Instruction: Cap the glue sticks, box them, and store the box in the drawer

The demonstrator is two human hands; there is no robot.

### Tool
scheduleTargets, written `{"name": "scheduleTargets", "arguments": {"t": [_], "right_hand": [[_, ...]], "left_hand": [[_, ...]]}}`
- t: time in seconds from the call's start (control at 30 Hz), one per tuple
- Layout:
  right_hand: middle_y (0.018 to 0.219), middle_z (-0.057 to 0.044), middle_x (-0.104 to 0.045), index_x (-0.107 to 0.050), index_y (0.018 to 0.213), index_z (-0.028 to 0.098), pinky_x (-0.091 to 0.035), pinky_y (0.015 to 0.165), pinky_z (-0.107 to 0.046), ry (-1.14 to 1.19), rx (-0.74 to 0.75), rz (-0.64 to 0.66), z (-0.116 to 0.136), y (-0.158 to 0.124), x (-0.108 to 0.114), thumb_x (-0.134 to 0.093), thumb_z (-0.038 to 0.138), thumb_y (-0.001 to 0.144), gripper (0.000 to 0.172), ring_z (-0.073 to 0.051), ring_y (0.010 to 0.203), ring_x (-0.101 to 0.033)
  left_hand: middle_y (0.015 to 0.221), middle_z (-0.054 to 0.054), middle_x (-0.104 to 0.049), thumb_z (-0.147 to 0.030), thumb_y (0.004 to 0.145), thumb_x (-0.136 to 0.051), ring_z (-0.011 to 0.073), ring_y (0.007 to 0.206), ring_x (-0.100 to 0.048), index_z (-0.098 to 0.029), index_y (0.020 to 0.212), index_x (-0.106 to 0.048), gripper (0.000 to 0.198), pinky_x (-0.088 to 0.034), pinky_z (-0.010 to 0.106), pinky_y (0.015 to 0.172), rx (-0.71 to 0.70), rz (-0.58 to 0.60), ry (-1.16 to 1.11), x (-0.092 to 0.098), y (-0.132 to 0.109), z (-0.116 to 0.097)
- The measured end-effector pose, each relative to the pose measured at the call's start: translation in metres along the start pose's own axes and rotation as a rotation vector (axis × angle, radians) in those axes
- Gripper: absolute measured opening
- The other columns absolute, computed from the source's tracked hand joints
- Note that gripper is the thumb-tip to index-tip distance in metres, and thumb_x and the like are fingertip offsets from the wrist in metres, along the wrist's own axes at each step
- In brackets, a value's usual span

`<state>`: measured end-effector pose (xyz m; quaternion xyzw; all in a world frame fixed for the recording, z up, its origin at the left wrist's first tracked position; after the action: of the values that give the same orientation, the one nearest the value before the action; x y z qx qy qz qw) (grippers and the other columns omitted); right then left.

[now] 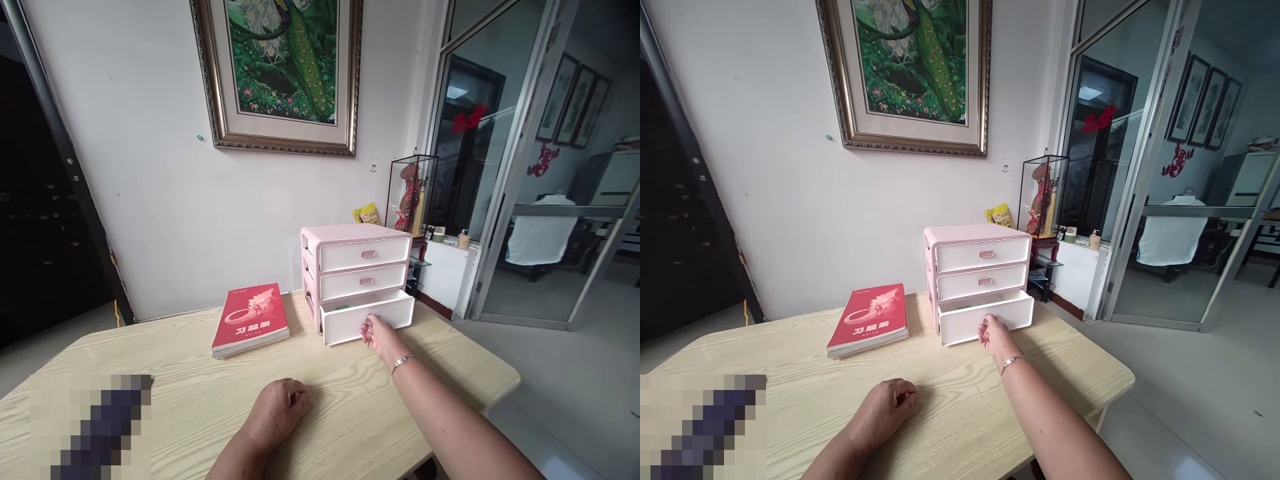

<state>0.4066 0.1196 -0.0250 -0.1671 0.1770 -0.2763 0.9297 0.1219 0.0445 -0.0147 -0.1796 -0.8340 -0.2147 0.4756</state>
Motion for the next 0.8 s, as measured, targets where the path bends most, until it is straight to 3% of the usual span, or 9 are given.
{"name": "scheduleTargets", "arguments": {"t": [0.13, 0.33, 0.4, 0.47, 0.53, 0.6, 0.63, 0.67, 0.8], "right_hand": [[0.061, 0.001, -0.059, -0.053, 0.076, 0.018, -0.042, 0.045, -0.017, -0.059, 0.005, 0.010, -0.009, -0.025, 0.029, -0.059, 0.032, 0.087, 0.019, -0.011, 0.051, -0.061], [0.065, -0.002, -0.064, -0.055, 0.086, 0.019, -0.040, 0.043, -0.021, -0.229, -0.039, 0.069, -0.017, -0.058, 0.062, -0.057, 0.034, 0.088, 0.015, -0.014, 0.051, -0.061], [0.061, -0.003, -0.063, -0.058, 0.087, 0.017, -0.036, 0.041, -0.021, -0.308, -0.054, 0.110, -0.010, -0.067, 0.067, -0.061, 0.029, 0.085, 0.012, -0.014, 0.047, -0.058], [0.057, -0.001, -0.060, -0.061, 0.085, 0.017, -0.032, 0.041, -0.021, -0.442, 0.085, 0.139, 0.016, -0.075, 0.068, -0.063, 0.026, 0.082, 0.010, -0.013, 0.046, -0.055], [0.060, 0.000, -0.060, -0.063, 0.082, 0.018, -0.037, 0.047, -0.022, -0.664, 0.446, 0.148, 0.062, -0.087, 0.057, -0.062, 0.028, 0.083, 0.010, -0.014, 0.052, -0.056], [0.075, -0.002, -0.067, -0.068, 0.085, 0.021, -0.046, 0.066, -0.026, -0.887, 0.820, 0.171, 0.103, -0.102, 0.034, -0.064, 0.032, 0.082, 0.012, -0.018, 0.073, -0.063], [0.087, -0.003, -0.070, -0.070, 0.089, 0.023, -0.047, 0.077, -0.029, -0.981, 0.910, 0.192, 0.116, -0.104, 0.022, -0.065, 0.030, 0.080, 0.013, -0.021, 0.087, -0.064], [0.097, -0.003, -0.071, -0.072, 0.095, 0.024, -0.045, 0.087, -0.030, -1.042, 0.917, 0.210, 0.125, -0.099, 0.011, -0.068, 0.027, 0.077, 0.018, -0.023, 0.098, -0.062], [0.105, -0.004, -0.072, -0.075, 0.096, 0.023, -0.045, 0.095, -0.034, -1.178, 0.497, 0.375, 0.119, -0.053, -0.030, -0.082, 0.005, 0.044, 0.055, -0.028, 0.106, -0.063]], "left_hand": [[0.076, 0.002, -0.068, -0.016, 0.085, -0.045, 0.0128, 0.067, -0.056, -0.018, 0.077, -0.071, 0.026, -0.033, 0.022, 0.062, 0.019, 0.008, -0.037, 0.001, -0.001, 0.001], [0.078, 0.004, -0.069, -0.021, 0.086, -0.046, 0.0139, 0.069, -0.057, -0.017, 0.083, -0.073, 0.028, -0.035, 0.022, 0.063, 0.025, 0.019, -0.070, 0.001, -0.003, 0.002], [0.077, 0.004, -0.069, -0.020, 0.086, -0.046, 0.0138, 0.068, -0.057, -0.017, 0.082, -0.073, 0.028, -0.034, 0.022, 0.063, 0.030, 0.019, -0.071, 0.001, -0.003, 0.001], [0.077, 0.003, -0.069, -0.021, 0.087, -0.046, 0.0139, 0.068, -0.057, -0.018, 0.082, -0.073, 0.028, -0.034, 0.022, 0.063, 0.031, 0.027, -0.072, 0.001, -0.003, 0.001], [0.078, 0.003, -0.070, -0.022, 0.087, -0.047, 0.0141, 0.069, -0.058, -0.018, 0.083, -0.074, 0.028, -0.034, 0.022, 0.063, 0.037, 0.038, -0.077, 0.001, -0.003, 0.001], [0.079, 0.003, -0.070, -0.022, 0.086, -0.048, 0.0143, 0.069, -0.059, -0.019, 0.085, -0.075, 0.027, -0.035, 0.022, 0.063, 0.045, 0.046, -0.081, 0.000, -0.002, 0.001], [0.079, 0.003, -0.070, -0.022, 0.086, -0.048, 0.0144, 0.070, -0.059, -0.020, 0.085, -0.075, 0.027, -0.035, 0.022, 0.064, 0.051, 0.047, -0.082, 0.000, -0.002, 0.001], [0.079, 0.003, -0.071, -0.022, 0.086, -0.048, 0.0145, 0.070, -0.059, -0.020, 0.086, -0.075, 0.027, -0.035, 0.022, 0.064, 0.059, 0.047, -0.085, 0.000, -0.002, 0.002], [0.078, 0.003, -0.070, -0.021, 0.086, -0.047, 0.0144, 0.069, -0.058, -0.019, 0.084, -0.074, 0.027, -0.034, 0.022, 0.063, 0.073, 0.042, -0.098, -0.001, -0.001, 0.005]]}}
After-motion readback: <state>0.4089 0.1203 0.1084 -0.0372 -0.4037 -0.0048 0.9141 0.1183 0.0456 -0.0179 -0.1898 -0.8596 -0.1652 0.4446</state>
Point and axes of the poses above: each hand's wrist, its own y-axis towards the middle knuckle, its own x-axis out of the back of the hand, z = x × y, the point moved 7 cm from there along y, towards the middle knuckle
